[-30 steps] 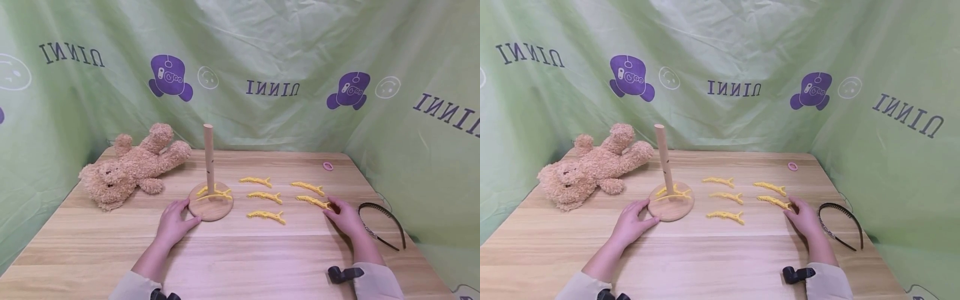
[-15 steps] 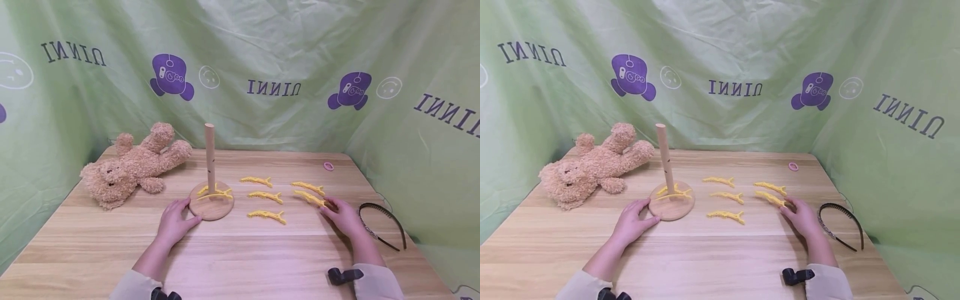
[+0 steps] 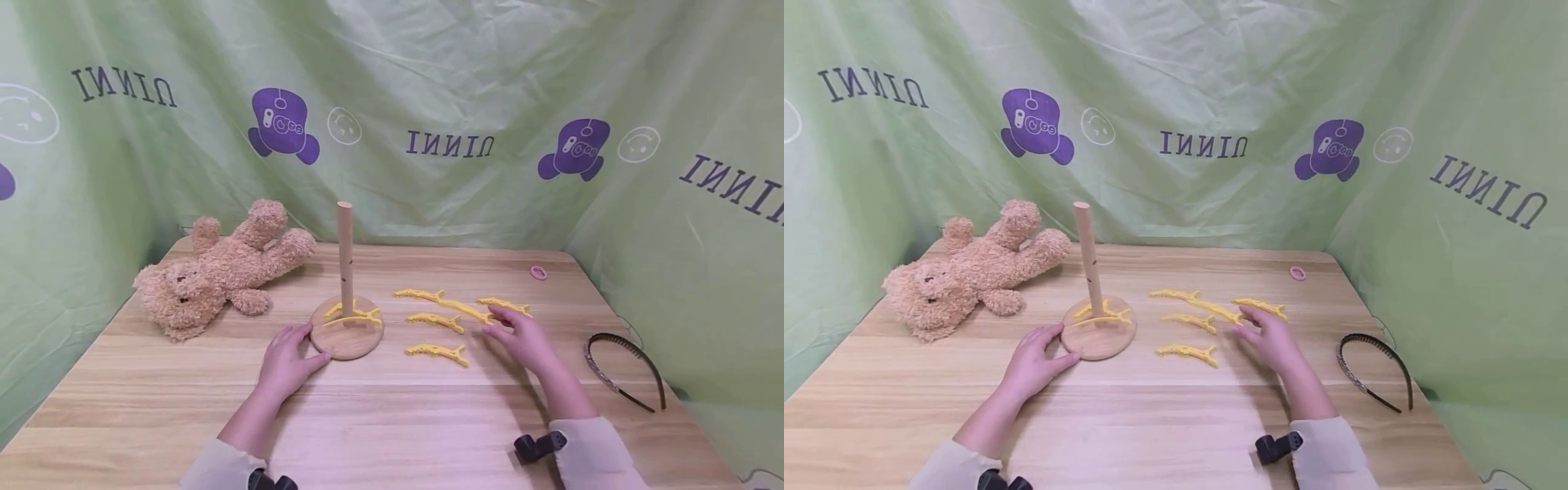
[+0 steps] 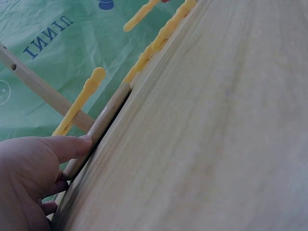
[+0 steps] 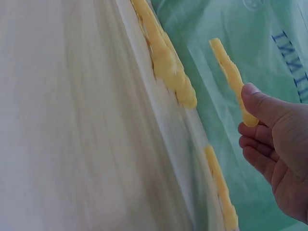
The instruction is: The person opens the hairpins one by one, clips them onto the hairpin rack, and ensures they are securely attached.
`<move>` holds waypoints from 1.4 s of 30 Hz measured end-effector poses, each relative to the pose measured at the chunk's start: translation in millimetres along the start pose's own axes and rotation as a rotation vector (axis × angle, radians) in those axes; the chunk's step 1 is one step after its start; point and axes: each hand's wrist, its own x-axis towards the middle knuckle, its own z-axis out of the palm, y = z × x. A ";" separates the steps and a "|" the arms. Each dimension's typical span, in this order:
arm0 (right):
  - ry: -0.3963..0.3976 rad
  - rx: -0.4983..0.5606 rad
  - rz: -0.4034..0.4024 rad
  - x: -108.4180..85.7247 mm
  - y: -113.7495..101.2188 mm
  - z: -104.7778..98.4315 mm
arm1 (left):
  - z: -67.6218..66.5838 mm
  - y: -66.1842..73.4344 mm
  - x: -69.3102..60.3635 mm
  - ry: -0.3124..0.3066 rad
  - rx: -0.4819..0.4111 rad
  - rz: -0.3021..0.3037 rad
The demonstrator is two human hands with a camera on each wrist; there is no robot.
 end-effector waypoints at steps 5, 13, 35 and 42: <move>-0.018 0.015 -0.111 13.3 -24.3 11.7 | -0.3 1.0 -0.3 0.005 -0.002 -0.002; -0.095 -0.003 -0.190 30.3 -67.5 32.3 | -0.2 2.1 -0.8 0.009 0.001 -0.006; -0.144 -0.088 -0.287 66.8 -135.2 95.4 | 1.1 0.9 -1.2 0.019 0.012 -0.006; -0.154 -0.090 -0.291 68.2 -140.0 98.7 | 0.6 1.7 -1.0 0.018 0.019 -0.002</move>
